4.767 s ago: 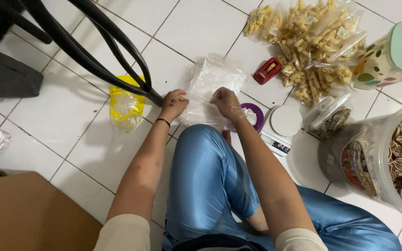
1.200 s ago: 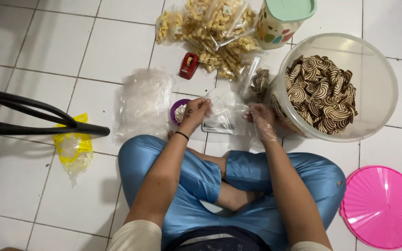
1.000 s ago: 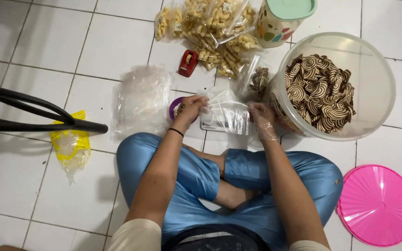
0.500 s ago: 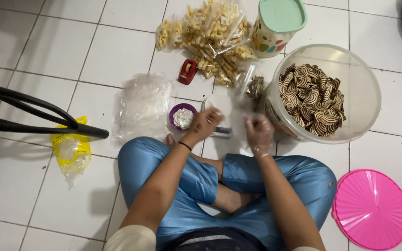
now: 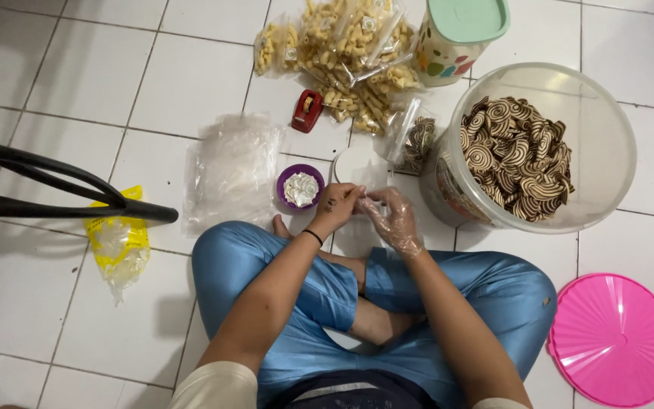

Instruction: Packaging swirl cookies into plastic bags and weighing them.

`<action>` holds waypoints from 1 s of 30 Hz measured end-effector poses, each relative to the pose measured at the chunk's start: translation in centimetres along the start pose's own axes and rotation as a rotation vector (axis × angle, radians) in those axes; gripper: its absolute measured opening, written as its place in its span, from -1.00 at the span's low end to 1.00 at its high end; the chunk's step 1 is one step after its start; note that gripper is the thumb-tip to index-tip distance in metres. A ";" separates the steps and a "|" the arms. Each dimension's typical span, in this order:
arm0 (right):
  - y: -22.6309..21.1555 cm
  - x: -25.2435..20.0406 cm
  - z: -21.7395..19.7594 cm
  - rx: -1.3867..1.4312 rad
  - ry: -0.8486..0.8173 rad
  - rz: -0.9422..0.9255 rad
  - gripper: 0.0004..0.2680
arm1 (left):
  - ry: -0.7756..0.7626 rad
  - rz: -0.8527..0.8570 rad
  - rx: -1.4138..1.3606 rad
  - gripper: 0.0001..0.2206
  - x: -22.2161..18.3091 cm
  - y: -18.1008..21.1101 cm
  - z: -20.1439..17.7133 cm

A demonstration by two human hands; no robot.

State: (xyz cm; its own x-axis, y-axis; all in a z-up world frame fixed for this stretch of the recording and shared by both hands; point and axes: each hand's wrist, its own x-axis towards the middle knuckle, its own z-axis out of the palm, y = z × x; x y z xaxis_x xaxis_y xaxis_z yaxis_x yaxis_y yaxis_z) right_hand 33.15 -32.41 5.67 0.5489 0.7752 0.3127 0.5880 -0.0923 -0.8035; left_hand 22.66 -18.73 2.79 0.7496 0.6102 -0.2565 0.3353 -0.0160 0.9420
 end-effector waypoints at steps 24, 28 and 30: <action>2.7 0.5 -0.1 0.510 0.033 0.540 -0.94 | 0.017 0.189 -0.059 -0.60 -0.2 1.3 -0.1; 0.2 1.3 -1.3 0.571 0.049 0.476 -0.90 | 0.043 0.224 -0.060 -0.62 -0.7 2.8 -0.4; -0.1 0.6 -1.0 0.552 -0.060 0.384 -0.80 | 0.018 0.268 -0.008 -0.66 -0.8 2.9 -0.4</action>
State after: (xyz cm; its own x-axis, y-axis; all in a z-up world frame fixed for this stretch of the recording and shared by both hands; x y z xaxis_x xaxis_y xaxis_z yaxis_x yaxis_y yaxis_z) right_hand 34.02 -32.58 6.47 0.6150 0.7860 -0.0627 -0.0410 -0.0475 -0.9980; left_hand 22.81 -18.90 5.83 0.8007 0.5990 0.0062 0.1215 -0.1726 0.9775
